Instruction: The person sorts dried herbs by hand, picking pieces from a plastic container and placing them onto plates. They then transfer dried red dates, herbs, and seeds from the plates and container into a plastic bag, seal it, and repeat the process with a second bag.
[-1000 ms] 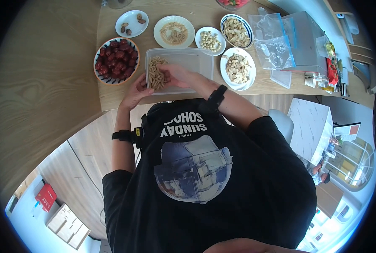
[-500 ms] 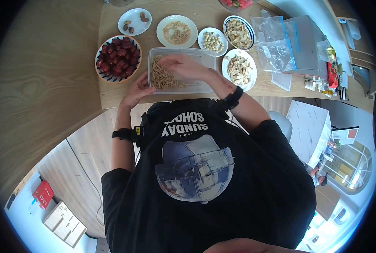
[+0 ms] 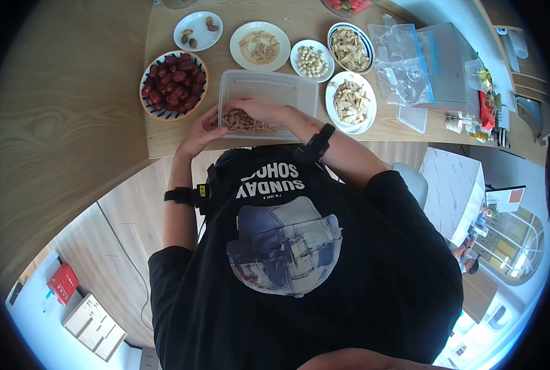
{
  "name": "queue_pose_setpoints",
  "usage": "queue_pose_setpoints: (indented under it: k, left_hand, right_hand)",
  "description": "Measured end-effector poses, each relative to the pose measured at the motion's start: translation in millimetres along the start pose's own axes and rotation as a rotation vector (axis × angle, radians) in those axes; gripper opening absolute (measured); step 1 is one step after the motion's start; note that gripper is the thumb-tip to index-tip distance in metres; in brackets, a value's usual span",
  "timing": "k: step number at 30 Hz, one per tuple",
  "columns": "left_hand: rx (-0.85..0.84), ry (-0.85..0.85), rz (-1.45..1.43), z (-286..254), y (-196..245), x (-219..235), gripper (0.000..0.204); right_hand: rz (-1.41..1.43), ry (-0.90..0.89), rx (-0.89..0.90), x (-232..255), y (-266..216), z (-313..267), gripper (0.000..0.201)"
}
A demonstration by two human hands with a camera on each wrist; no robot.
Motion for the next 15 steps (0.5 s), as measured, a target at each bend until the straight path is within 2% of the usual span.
queue_pose_setpoints:
  k: [1,3,4,6,9,13,15]
  left_hand:
    - [0.001,-0.004,0.002,0.8,-1.1,1.1,0.087]
    - [-0.011,-0.034,0.006,1.9,-1.8,1.7,0.088]
    - [-0.01,-0.035,0.008,2.3,-2.5,1.5,0.088]
    - [-0.029,-0.029,-0.01,2.6,-2.8,1.3,0.089]
    - [-0.022,-0.018,0.014,1.6,-1.7,1.4,0.09]
    - [-0.008,-0.03,-0.015,0.8,-0.8,-1.0,0.089]
    - [-0.029,-0.036,-0.024,1.6,0.7,-1.5,0.089]
  right_hand:
    - [0.002,0.004,0.001,-0.6,-1.5,-0.9,0.038]
    - [0.257,-0.023,-0.21,-3.4,-0.2,-4.0,0.036]
    - [0.26,-0.022,-0.209,-2.3,-2.2,-5.6,0.036]
    - [0.452,-0.051,-0.285,1.2,-2.3,-10.6,0.032]
    - [0.61,-0.066,-0.229,17.3,4.3,-9.9,0.028]
    - [0.485,0.049,-0.153,37.7,-5.5,-27.6,0.029]
    - [0.108,0.075,0.043,40.2,-15.6,-36.1,0.029]
Point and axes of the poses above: each hand's wrist, its own z-axis towards the middle knuckle, its own x-axis out of the back of the hand, y = z × x, the point moved 3 cm from there along z, towards the middle knuckle, and after that the axes turned 7 degrees about y, right-handed, at the moved point
